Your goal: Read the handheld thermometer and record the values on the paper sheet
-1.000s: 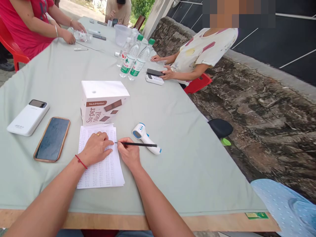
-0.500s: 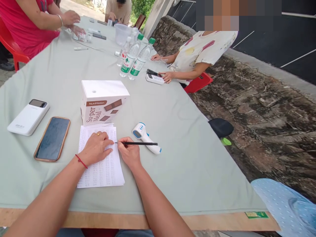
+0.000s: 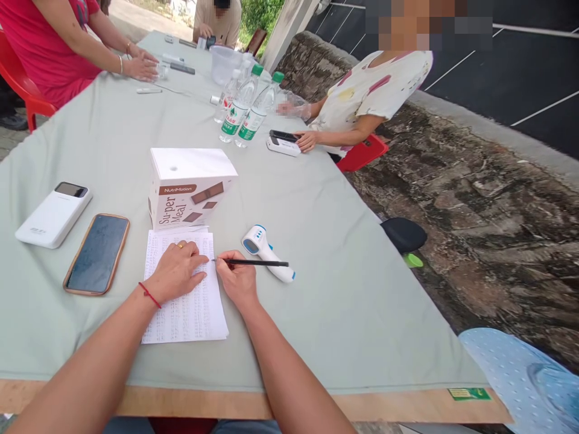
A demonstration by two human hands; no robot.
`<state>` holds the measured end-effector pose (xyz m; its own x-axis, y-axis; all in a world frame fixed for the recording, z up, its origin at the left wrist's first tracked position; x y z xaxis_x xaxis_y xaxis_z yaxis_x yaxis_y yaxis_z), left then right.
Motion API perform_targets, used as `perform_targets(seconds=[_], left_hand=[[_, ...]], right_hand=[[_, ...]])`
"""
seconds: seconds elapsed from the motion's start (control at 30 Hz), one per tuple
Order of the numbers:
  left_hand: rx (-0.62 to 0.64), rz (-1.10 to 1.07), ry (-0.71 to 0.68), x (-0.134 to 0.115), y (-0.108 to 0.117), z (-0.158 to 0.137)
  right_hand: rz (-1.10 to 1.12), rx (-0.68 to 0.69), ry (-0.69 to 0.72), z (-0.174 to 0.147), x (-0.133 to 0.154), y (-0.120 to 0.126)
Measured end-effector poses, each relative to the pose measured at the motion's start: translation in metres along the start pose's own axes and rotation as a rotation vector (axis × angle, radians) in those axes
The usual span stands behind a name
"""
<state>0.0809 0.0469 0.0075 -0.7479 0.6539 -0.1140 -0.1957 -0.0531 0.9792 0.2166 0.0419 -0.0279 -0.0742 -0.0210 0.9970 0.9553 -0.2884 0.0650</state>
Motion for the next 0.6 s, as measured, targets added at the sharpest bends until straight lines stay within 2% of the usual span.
perform_targets(seconds=[0.6], left_hand=[[0.001,-0.015,0.004,0.0006,0.0000,-0.0002]], right_hand=[[0.002,-0.009,-0.005,0.0000,-0.0013,0.0012]])
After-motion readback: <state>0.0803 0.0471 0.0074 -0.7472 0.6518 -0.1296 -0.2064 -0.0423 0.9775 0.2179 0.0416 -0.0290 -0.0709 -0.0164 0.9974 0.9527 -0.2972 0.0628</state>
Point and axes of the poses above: each hand's wrist, its own z-axis towards the middle knuckle, its own y-axis out of the back of the hand, x = y × z, the point moved 9 cm from there along z, towards the middle knuckle, and after that the axes turned 14 degrees about z, right-handed, at the moved point
